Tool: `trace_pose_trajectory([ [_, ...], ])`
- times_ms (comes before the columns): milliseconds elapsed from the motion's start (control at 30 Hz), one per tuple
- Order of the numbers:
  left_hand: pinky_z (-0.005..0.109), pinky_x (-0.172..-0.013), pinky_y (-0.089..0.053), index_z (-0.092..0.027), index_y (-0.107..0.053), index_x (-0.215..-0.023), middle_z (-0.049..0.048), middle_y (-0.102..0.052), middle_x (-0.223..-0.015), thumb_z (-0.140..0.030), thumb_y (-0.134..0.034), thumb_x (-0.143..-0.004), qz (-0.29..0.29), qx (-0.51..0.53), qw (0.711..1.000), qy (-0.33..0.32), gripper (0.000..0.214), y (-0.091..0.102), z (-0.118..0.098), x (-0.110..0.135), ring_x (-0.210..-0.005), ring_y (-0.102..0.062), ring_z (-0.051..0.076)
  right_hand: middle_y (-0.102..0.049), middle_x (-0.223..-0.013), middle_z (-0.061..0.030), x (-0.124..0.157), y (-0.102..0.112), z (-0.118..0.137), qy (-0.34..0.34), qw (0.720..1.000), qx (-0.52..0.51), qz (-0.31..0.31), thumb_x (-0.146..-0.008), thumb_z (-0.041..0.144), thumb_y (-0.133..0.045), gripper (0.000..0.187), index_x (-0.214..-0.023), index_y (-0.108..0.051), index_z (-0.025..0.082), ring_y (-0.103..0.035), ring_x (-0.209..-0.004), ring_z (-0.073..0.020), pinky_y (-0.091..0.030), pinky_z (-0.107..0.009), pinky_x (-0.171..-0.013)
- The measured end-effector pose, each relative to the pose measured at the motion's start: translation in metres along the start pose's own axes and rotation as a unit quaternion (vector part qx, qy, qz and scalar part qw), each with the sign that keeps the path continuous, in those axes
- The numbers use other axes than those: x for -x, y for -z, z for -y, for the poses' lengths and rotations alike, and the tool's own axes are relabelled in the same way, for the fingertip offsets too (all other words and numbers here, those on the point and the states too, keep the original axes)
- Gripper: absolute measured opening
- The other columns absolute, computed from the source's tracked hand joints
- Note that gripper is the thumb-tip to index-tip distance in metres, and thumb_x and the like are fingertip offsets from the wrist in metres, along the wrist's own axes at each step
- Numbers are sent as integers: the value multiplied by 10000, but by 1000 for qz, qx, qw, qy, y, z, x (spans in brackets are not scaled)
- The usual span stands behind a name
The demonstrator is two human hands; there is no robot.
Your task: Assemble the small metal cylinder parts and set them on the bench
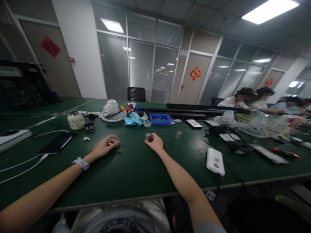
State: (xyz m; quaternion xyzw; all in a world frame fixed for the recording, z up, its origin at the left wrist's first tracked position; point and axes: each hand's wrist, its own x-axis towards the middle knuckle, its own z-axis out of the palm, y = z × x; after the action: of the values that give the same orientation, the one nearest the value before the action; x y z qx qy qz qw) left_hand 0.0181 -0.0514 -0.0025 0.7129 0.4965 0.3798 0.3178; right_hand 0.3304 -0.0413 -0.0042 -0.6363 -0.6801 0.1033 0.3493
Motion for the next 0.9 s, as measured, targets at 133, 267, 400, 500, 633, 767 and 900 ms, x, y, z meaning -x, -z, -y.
trace_pose_trajectory([
  [133, 339, -728, -506, -195, -541, -1113, 77, -728, -944, -629, -553, -758, -8, -3, 1000, 11, 561, 0, -2, 0, -863, -684, 238, -695, -1069, -78, -28, 28, -54, -123, 985, 71, -100, -761, 413, -678, 467, -1176, -576, 227, -646, -1001, -244, -488, -349, -847],
  [267, 332, -725, -501, -198, -560, -1092, 73, -734, -941, -652, -519, -767, -19, -16, 1000, 10, 560, -1, 2, -3, -823, -684, 227, -671, -1107, -164, -44, 39, -81, -194, 963, 99, -160, -826, 321, -605, 515, -1305, -517, 153, -630, -1052, -268, -467, -368, -903],
  [400, 335, -743, -495, -193, -550, -1095, 75, -736, -937, -653, -476, -794, -23, -40, 999, 8, 554, -2, 5, -5, -796, -682, 217, -630, -1146, -242, -46, 41, -79, -220, 955, 122, -156, -864, 280, -544, 678, -1456, -301, 57, -611, -1093, -305, -449, -403, -936],
  [500, 354, -781, -488, -192, -535, -1108, 88, -731, -953, -622, -436, -828, -31, -49, 998, 11, 523, -2, 5, -5, -841, -677, 228, -483, -1351, -251, -37, 42, -62, -175, 961, 135, -164, -873, 288, -517, 787, -1511, -106, 78, -604, -1097, -321, -464, -424, -926],
  [633, 366, -810, -487, -182, -531, -1108, 97, -725, -945, -549, -391, -855, -69, -37, 997, 10, 468, -1, 2, -4, -890, -668, 235, -191, -1551, -142, -10, 25, -10, -4, 985, 116, -127, -916, 365, -434, 682, -1518, -136, 248, -635, -1022, -294, -525, -431, -837],
  [767, 357, -783, -497, -171, -549, -1091, 86, -725, -910, -472, -378, -851, -104, -28, 994, 25, 422, 1, -1, -3, -844, -672, 225, -324, -1514, -39, 24, -20, 59, 183, 981, 60, 23, -908, 516, -441, 565, -1441, -347, 354, -618, -1063, -262, -524, -428, -872],
  [900, 331, -754, -506, -182, -570, -1037, 62, -719, -869, -439, -394, -822, -129, -26, 991, 33, 378, 1, -2, -3, -813, -670, 215, -445, -1442, -9, 39, -63, 105, 261, 958, 47, 106, -876, 556, -497, 519, -1364, -463, 381, -568, -1159, -262, -503, -443, -912],
])
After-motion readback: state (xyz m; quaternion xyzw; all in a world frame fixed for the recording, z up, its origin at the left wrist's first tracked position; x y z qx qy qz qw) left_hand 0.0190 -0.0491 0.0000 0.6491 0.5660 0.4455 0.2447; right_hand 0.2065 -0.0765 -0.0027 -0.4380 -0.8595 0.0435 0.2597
